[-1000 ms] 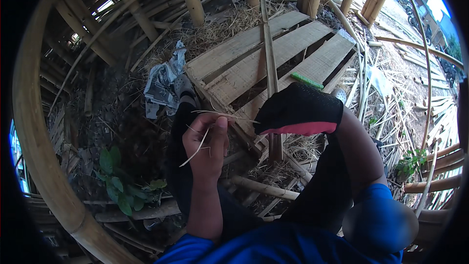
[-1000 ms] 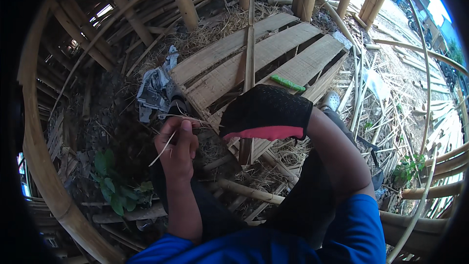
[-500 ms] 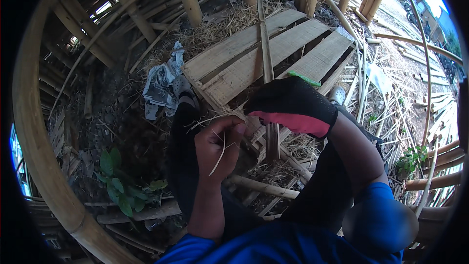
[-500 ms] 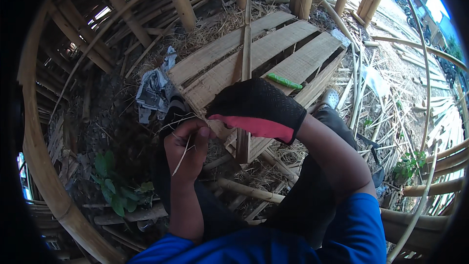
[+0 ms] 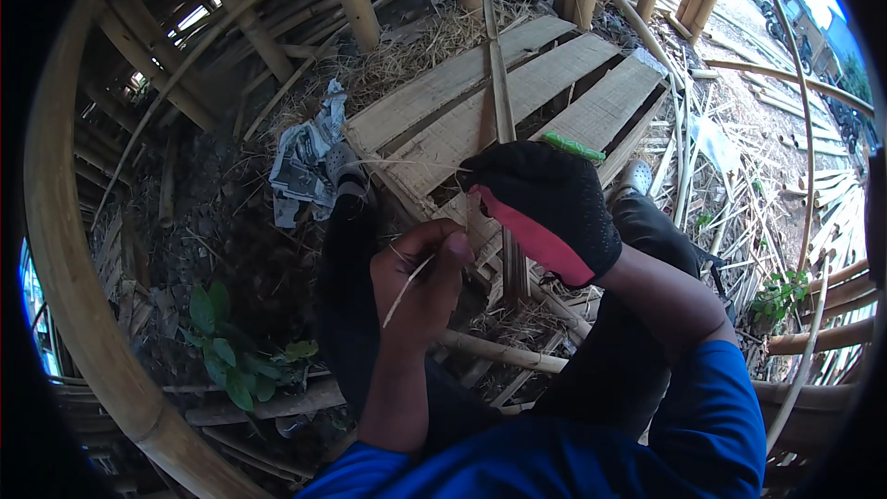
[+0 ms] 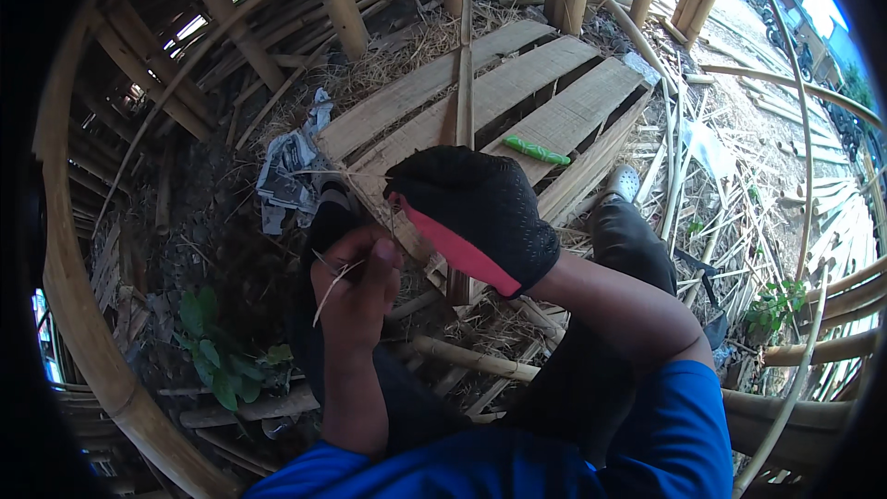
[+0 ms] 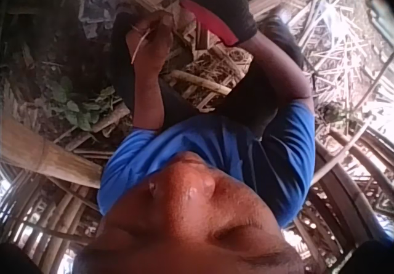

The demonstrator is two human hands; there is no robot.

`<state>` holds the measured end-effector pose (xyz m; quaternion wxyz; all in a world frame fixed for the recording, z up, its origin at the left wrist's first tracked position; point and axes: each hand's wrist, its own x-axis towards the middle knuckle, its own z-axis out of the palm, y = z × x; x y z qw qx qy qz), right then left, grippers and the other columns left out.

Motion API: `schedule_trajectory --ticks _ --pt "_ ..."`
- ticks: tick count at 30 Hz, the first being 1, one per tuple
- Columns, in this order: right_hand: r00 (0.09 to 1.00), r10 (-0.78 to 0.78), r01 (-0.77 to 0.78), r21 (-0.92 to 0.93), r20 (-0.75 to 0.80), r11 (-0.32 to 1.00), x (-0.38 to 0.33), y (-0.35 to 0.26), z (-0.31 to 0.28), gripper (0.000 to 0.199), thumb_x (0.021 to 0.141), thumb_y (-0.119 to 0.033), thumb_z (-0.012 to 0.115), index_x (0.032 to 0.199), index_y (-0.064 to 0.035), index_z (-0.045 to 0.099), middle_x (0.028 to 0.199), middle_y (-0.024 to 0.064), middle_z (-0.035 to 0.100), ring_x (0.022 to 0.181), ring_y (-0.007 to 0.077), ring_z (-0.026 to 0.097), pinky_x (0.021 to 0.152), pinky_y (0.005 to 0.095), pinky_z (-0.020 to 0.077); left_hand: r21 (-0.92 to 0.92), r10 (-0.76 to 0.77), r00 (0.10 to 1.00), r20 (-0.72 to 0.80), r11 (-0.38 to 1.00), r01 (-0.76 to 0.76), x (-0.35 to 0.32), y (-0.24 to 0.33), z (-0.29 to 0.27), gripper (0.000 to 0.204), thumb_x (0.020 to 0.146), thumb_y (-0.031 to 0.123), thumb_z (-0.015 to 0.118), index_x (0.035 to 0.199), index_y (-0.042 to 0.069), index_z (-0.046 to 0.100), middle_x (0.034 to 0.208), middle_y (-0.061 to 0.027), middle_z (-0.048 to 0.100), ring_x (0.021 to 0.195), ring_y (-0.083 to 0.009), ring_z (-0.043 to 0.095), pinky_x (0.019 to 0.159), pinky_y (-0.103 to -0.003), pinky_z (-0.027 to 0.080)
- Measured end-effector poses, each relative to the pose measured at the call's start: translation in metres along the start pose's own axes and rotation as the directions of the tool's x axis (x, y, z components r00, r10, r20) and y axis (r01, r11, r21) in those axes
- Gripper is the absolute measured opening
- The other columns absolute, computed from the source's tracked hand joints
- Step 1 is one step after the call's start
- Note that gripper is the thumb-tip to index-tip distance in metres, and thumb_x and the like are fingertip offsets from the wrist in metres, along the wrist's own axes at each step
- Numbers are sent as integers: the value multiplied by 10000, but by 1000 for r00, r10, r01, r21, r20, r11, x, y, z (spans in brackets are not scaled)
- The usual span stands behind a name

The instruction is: The person positions a wooden crate, splits and shaves a bamboo strip using a knife, and strips thin strands off by hand.

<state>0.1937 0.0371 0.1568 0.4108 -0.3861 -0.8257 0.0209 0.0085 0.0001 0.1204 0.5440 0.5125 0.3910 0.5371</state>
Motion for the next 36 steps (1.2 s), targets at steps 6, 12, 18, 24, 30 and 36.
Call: schedule_trajectory --ticks 6,12,18,24,30,36 --pt "980 170 -199 414 107 888 1 -4 -2 184 858 -63 657 1039 -44 685 956 107 673 838 237 670 735 328 544 113 153 988 -17 982 -150 2 -17 -4 111 913 76 660 938 -32 668 756 -26 656 669 -34 570 592 -190 438" --pt "924 -141 46 263 354 964 7 2 -12 260 850 -178 642 1090 -86 686 1048 119 678 910 288 670 810 362 545 124 215 972 -96 971 -203 1 -14 -3 184 919 176 666 916 -7 648 640 -1 576 469 -17 454 423 -193 316" --pt "859 -369 300 236 355 925 -4 20 -9 274 864 -161 629 1128 -106 677 1103 118 656 919 300 668 794 367 552 124 239 962 -136 967 -223 3 -16 -7 170 912 157 663 924 -13 657 609 6 563 459 -16 441 420 -191 296" --pt "946 -125 111 64 299 992 8 24 -30 329 864 -159 607 1188 -172 660 1170 112 652 1012 291 660 858 381 544 156 54 998 25 986 -57 -1 1 -18 87 873 40 677 877 -40 712 751 -79 697 693 -92 632 631 -211 467" --pt "856 -301 183 297 420 937 -5 14 -11 282 851 -169 632 1121 -105 682 1077 129 663 982 303 662 842 380 545 253 61 957 282 958 -136 -6 -1 -11 75 848 22 681 868 -42 714 720 -84 692 671 -92 646 598 -227 489" --pt "919 -345 376 -162 189 913 3 12 -23 292 857 -230 652 1105 -79 686 922 99 657 798 246 652 694 356 532 323 61 977 203 938 -126 -4 -8 -9 37 810 2 698 837 3 724 716 -79 700 648 -91 659 578 -224 486"
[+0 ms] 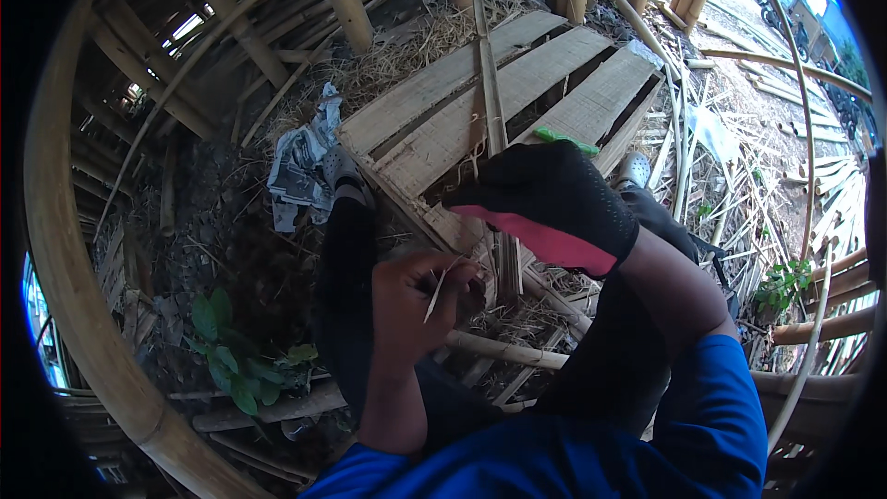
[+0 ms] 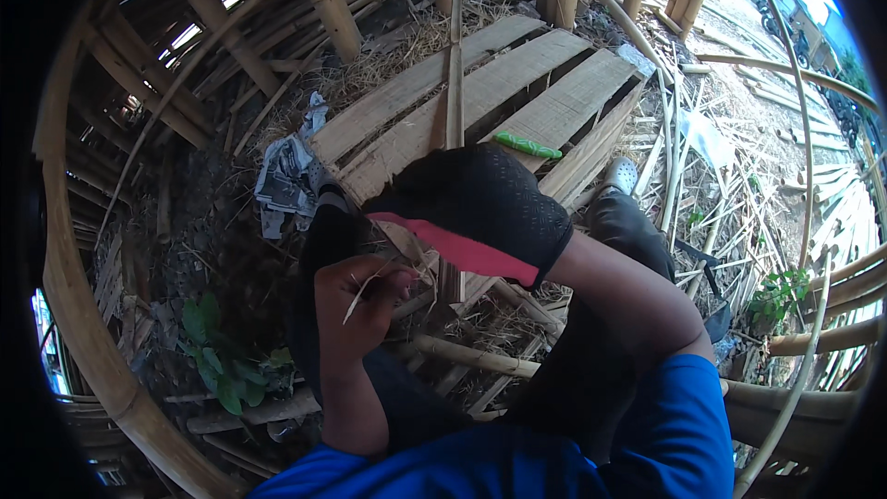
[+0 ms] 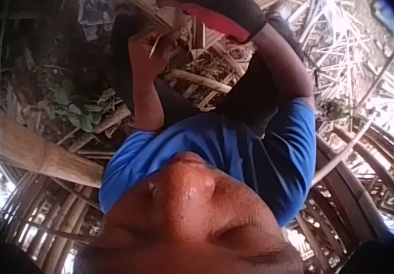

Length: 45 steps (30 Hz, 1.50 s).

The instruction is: The person positions a wooden crate, splits and shaves a bamboo strip using a knife, and strips thin strands off by hand.

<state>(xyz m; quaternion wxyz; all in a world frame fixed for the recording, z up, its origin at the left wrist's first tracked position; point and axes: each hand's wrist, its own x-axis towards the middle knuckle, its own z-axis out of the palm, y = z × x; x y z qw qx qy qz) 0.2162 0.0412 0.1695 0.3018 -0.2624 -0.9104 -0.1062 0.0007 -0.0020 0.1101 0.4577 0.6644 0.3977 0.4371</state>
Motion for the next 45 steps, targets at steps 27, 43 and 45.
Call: schedule_trajectory --ticks 27,43,45 --pt "984 148 -178 479 99 859 -2 12 -26 231 930 -52 562 1134 -56 670 936 87 676 672 154 671 558 254 537 -129 182 492 851 982 -140 7 16 -38 570 692 184 864 1186 35 622 1065 -99 679 951 -211 672 731 -291 541" --pt "935 162 -258 290 317 922 7 -18 -6 218 848 -246 650 1043 -185 725 905 60 700 794 277 689 674 374 557 -57 342 899 -273 927 -370 25 -24 -24 220 859 186 758 950 -4 696 879 -86 692 522 -12 413 496 -170 319" --pt "958 145 -214 283 248 935 5 -11 -5 214 843 -229 652 1038 -184 728 921 55 704 809 272 691 685 370 561 -11 396 872 -287 909 -417 29 -8 -35 213 873 204 745 922 2 699 864 -98 685 516 -25 425 494 -180 328"
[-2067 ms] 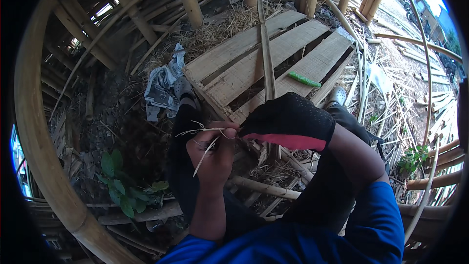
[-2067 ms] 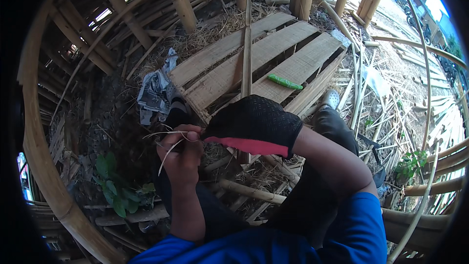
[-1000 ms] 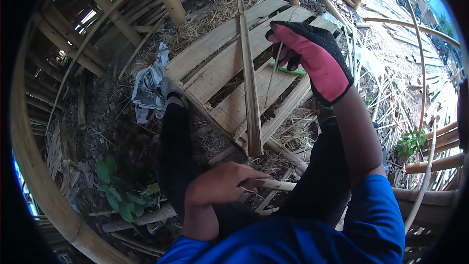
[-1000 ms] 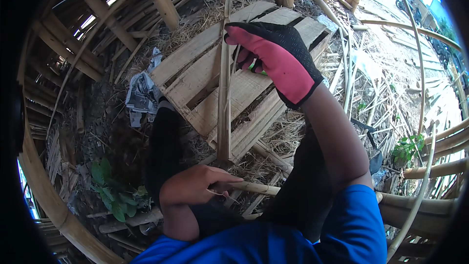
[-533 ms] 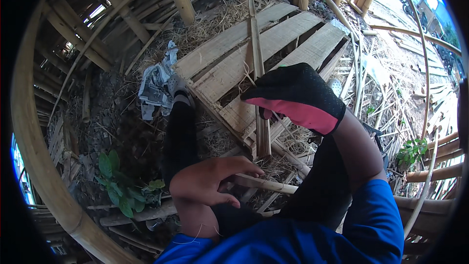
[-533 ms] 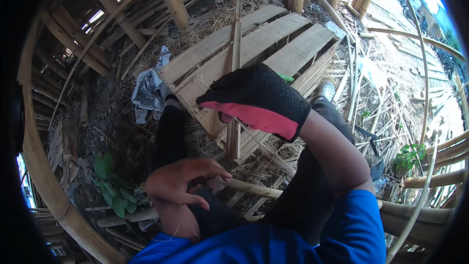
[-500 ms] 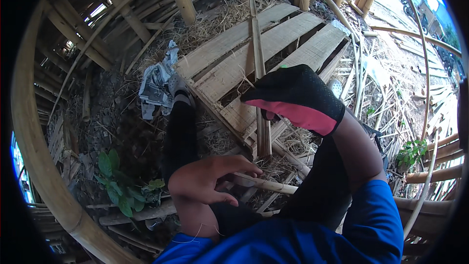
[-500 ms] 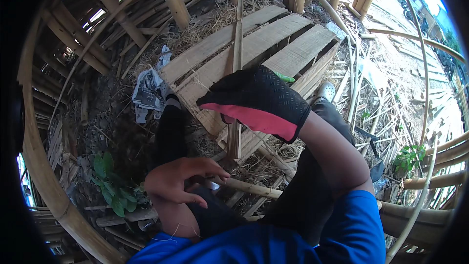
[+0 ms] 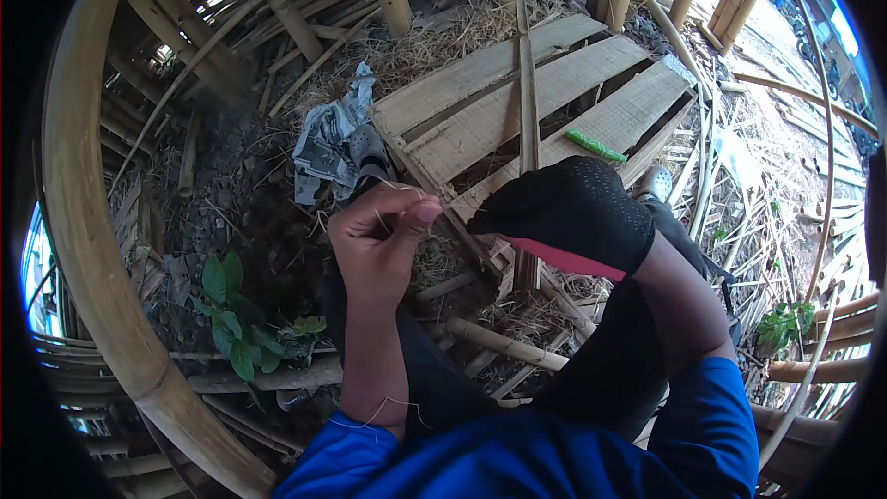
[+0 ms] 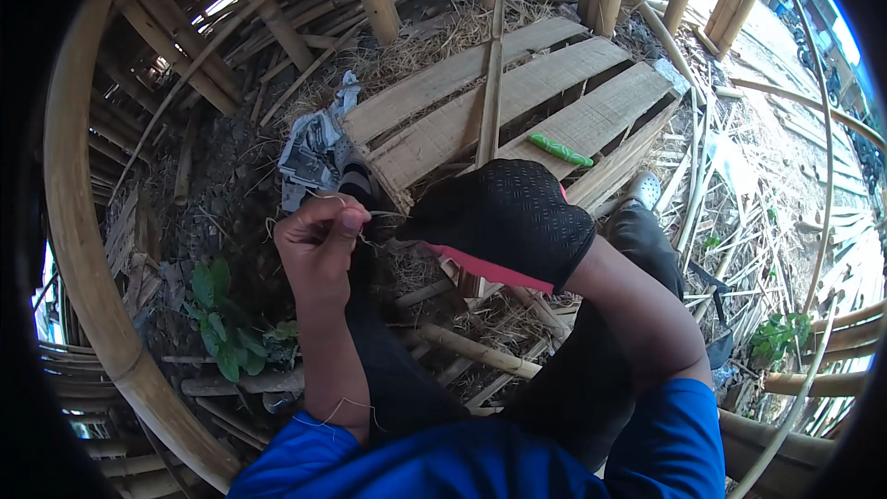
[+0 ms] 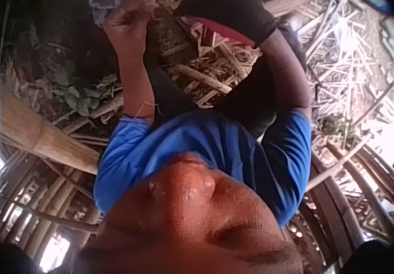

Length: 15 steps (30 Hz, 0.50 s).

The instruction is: The person positions a wooden crate, splits and shaves a bamboo strip using a knife, and strips thin strands off by hand.

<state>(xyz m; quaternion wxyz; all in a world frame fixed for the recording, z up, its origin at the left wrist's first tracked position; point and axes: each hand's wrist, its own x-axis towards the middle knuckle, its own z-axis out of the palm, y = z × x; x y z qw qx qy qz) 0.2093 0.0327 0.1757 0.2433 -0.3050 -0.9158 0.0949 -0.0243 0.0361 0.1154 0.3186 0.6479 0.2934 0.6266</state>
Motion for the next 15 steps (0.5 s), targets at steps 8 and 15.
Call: schedule_trajectory --ticks 8,15 --pt "992 -66 56 -92 -111 994 -7 19 -9 215 831 -189 662 1031 -198 741 1011 23 714 898 225 696 766 343 570 -382 -452 873 183 785 487 50 -49 -190 183 895 234 709 977 71 702 967 -77 659 500 -74 449 521 -255 377" --pt "997 -42 30 -175 -60 984 2 11 -7 238 840 -180 648 1063 -201 727 1009 33 706 907 230 687 762 347 567 815 -546 669 -504 -44 578 -1 -159 -322 252 840 256 693 988 54 723 947 -179 700 743 -304 674 662 -365 496"
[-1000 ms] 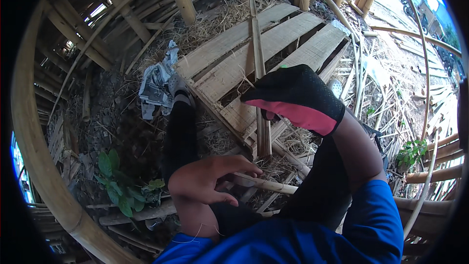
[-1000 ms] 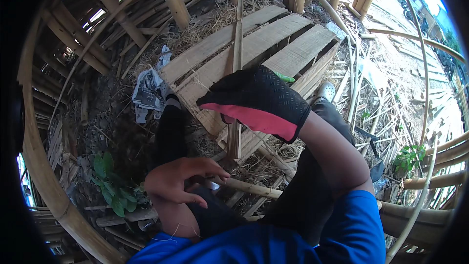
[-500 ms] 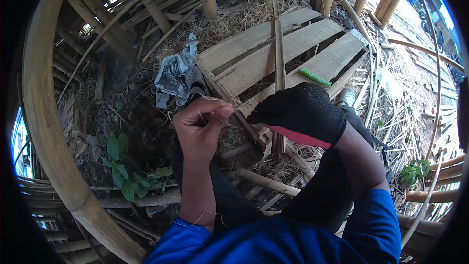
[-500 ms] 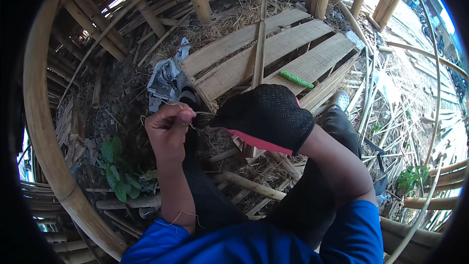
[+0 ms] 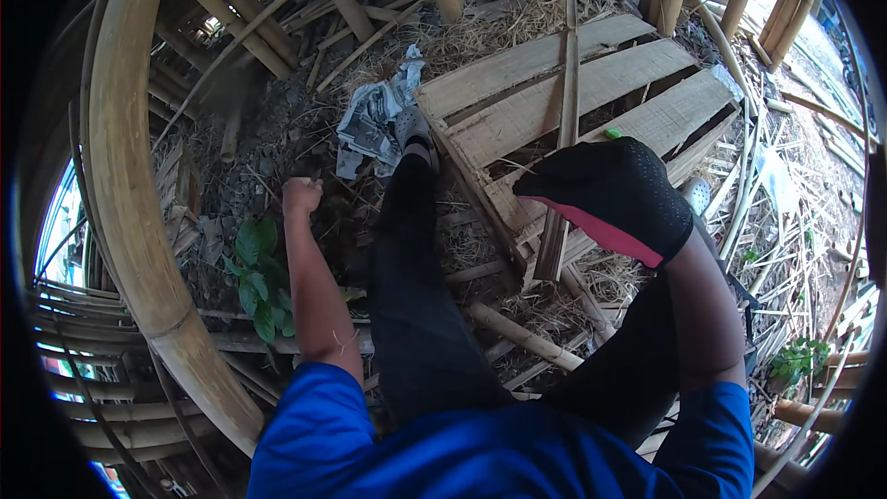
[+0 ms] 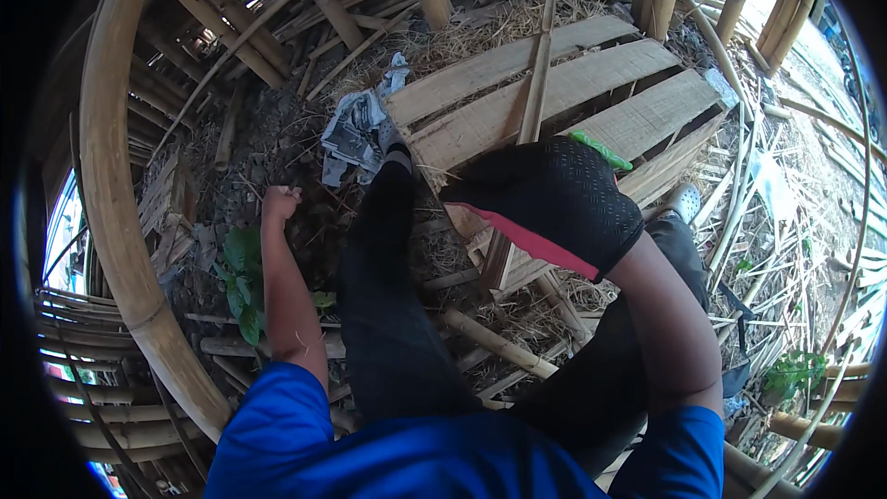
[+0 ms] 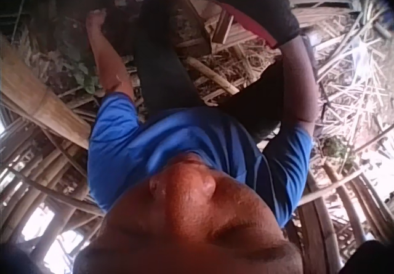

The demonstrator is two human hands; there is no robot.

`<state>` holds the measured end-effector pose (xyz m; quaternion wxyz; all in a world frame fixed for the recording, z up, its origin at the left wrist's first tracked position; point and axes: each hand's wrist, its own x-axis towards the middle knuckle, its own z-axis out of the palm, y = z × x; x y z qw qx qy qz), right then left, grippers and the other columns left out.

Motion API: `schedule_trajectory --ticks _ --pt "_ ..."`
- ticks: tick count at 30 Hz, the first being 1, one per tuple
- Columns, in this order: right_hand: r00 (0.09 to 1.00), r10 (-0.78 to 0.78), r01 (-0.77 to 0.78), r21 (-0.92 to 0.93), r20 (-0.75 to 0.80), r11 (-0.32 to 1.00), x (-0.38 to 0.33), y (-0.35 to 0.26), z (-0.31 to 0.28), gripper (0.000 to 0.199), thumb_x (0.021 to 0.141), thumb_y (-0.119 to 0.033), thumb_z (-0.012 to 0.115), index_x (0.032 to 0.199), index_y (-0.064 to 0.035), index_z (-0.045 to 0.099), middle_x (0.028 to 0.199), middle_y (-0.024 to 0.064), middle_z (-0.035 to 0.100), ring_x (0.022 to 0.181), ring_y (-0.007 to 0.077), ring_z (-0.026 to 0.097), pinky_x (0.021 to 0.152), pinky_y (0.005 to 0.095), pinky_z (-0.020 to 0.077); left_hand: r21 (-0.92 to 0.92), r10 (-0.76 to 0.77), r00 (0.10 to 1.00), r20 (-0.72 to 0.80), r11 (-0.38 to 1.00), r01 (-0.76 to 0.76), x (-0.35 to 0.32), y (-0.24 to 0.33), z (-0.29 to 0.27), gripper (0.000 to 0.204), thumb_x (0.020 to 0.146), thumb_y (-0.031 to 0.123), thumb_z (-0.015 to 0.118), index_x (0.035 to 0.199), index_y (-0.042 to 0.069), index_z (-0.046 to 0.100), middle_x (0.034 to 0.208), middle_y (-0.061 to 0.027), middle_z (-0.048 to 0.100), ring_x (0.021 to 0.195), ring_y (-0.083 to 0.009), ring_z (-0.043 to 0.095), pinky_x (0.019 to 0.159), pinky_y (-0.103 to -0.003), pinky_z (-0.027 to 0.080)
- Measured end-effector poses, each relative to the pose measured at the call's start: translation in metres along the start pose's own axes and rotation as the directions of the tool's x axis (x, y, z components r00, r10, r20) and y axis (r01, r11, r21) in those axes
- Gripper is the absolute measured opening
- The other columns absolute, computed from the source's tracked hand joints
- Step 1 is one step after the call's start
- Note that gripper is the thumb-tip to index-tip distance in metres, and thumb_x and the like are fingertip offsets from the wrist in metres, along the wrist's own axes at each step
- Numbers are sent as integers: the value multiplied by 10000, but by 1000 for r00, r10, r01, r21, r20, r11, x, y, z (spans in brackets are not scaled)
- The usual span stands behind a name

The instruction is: The person positions a wooden crate, splits and shaves a bamboo strip using a knife, and strips thin strands off by hand.

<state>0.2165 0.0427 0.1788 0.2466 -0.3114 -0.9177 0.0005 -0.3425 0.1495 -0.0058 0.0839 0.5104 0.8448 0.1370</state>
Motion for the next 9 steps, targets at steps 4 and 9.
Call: schedule_trajectory --ticks 4,9 --pt "987 -131 118 -130 -96 984 -5 10 2 299 833 -130 648 1125 -176 694 1029 67 697 921 251 678 793 335 565 -519 -15 982 187 847 112 -28 98 -21 210 842 186 718 1014 68 744 937 -124 724 797 -171 675 710 -346 504" --pt "989 -70 63 -54 -133 997 -1 15 5 262 871 -161 614 1123 -155 687 1059 82 687 951 260 675 811 357 562 227 144 965 218 954 -193 12 140 -36 533 836 375 727 1309 166 598 1263 -136 641 970 -318 695 749 -457 531"
